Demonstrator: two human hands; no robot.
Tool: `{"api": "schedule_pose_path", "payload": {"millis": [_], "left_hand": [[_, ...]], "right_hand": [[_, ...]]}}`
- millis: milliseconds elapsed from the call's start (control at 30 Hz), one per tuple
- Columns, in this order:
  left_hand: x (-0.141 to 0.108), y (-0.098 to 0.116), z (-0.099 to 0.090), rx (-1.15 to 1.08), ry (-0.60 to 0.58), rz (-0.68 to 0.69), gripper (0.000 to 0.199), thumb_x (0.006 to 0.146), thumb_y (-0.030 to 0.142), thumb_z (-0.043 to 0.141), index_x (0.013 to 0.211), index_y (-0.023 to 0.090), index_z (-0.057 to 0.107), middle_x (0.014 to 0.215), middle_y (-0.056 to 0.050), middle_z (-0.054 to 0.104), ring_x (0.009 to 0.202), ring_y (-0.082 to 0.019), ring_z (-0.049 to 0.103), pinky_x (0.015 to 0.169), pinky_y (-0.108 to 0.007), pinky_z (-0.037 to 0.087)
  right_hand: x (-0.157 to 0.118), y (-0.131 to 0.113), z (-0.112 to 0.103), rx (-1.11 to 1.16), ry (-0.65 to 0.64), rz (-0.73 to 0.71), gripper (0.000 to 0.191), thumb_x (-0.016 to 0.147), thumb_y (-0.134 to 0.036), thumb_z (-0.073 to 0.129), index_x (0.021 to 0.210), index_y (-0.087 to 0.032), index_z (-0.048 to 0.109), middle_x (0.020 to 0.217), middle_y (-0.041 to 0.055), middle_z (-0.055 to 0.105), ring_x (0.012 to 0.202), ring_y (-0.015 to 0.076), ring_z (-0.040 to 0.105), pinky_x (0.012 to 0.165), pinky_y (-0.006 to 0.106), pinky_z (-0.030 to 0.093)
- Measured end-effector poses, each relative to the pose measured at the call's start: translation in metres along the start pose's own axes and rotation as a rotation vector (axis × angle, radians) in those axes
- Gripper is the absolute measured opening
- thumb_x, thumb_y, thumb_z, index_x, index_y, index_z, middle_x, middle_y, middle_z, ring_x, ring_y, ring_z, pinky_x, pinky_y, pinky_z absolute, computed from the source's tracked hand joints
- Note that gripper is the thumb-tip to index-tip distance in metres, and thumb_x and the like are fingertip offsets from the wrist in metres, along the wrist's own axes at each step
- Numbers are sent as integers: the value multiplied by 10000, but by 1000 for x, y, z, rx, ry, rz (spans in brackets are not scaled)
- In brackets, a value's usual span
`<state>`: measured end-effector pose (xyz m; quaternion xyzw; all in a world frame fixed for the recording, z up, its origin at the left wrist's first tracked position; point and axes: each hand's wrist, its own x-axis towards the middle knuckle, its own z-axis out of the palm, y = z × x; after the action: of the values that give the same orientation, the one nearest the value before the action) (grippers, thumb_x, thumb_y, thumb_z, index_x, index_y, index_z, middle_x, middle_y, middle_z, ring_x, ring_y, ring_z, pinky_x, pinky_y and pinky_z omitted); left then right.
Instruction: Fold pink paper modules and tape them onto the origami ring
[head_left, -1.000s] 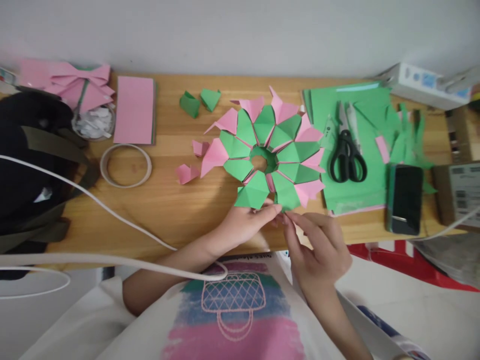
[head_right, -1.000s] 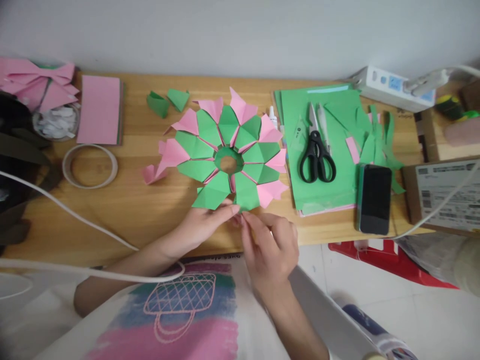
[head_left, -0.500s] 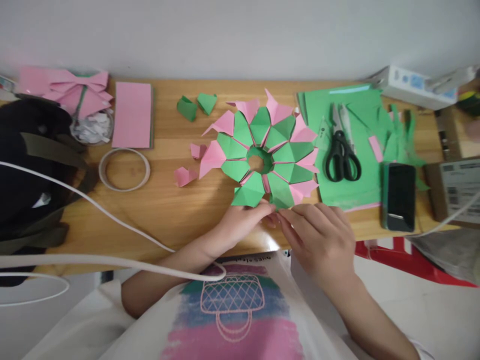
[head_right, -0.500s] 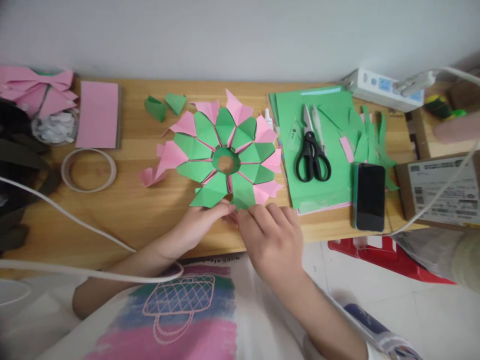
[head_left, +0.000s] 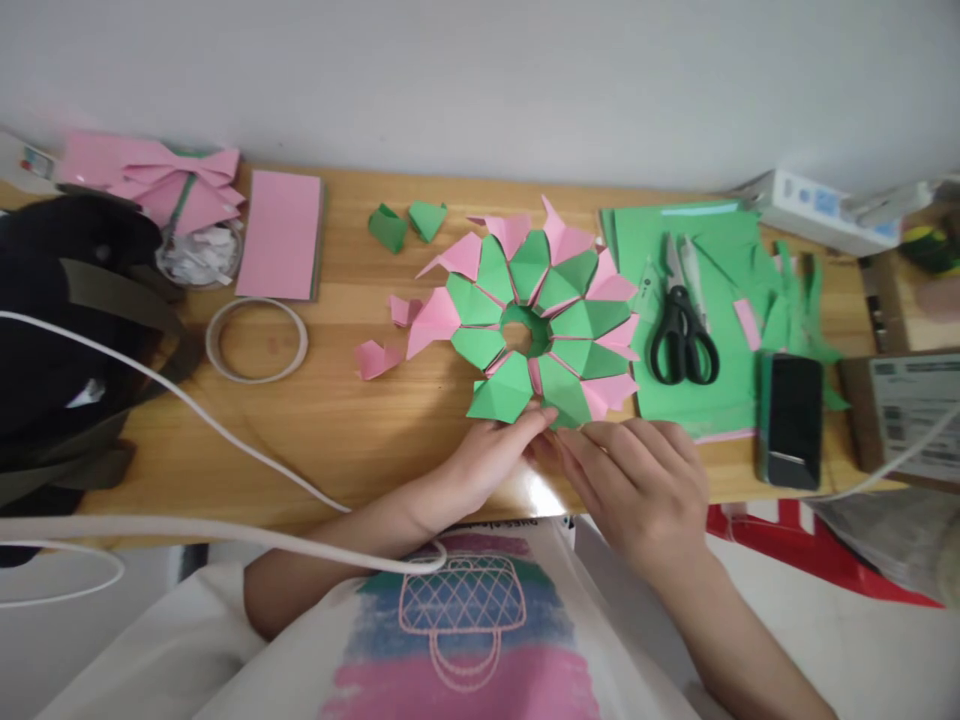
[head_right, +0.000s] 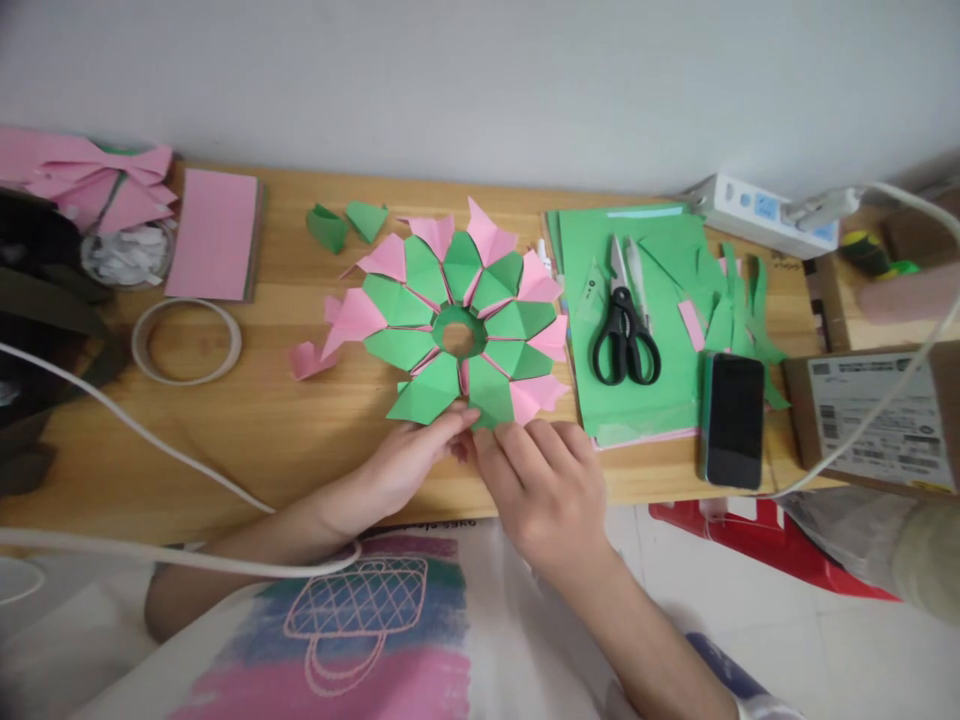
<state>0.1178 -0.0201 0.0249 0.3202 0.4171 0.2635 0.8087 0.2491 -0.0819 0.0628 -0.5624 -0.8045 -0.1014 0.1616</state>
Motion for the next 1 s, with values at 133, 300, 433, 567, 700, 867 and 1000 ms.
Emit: {"api": "schedule_pose_path", "payload": {"millis": [133,300,433,567,700,867,1000], "left_hand": [[3,-6,-1,-53,-52,-39,132,768,313,584,781,185,558,785,11,572,748,-123,523,678,-246,433],[5,-7,-4,-70,-131,-15,128,793,309,563,762,185,567,763,25,552,755,-111,512,734,-239,426],[5,-7,-3,-115,-131,-43,127,793,308,562,767,184,550,754,32,536,716,-104,501,678,-231,420],[5,-8,-2,-142,-149,-57,127,786,309,572,771,183,566,753,33,553,715,-106,516,680,-233,422],[5,-7,-2,-165,-157,-63,117,787,297,560,789,180,572,800,17,592,789,-128,552,758,-255,433],[5,-6,-3,-216,-186,-127,171,790,341,521,740,180,549,711,6,592,652,-127,522,676,-268,417],[4,-7,-5,-214,-205,-123,188,769,370,554,760,183,556,730,6,581,682,-131,517,674,-264,411]], "right_hand": [[-1,1,0,-12,14,-3,81,827,-166,653,899,-145,622,727,22,661,670,156,501,617,330,345],[0,2,1,-60,40,19,97,817,-173,668,894,-182,610,778,16,673,736,164,528,683,328,373],[0,1,4,-96,85,45,128,801,-188,694,889,-206,603,813,16,677,789,169,539,725,327,381],[-1,0,7,-114,124,66,157,770,-173,722,859,-220,601,823,9,680,798,170,532,729,328,379],[-2,-3,10,-72,144,162,115,783,-221,713,834,-219,609,909,37,669,850,184,527,738,336,396],[-2,-11,16,64,195,362,71,792,-205,690,825,-221,630,1061,67,630,972,213,554,846,388,433],[-1,-17,19,141,233,480,64,793,-193,678,806,-225,624,1106,75,612,1047,251,570,903,460,418]]}}
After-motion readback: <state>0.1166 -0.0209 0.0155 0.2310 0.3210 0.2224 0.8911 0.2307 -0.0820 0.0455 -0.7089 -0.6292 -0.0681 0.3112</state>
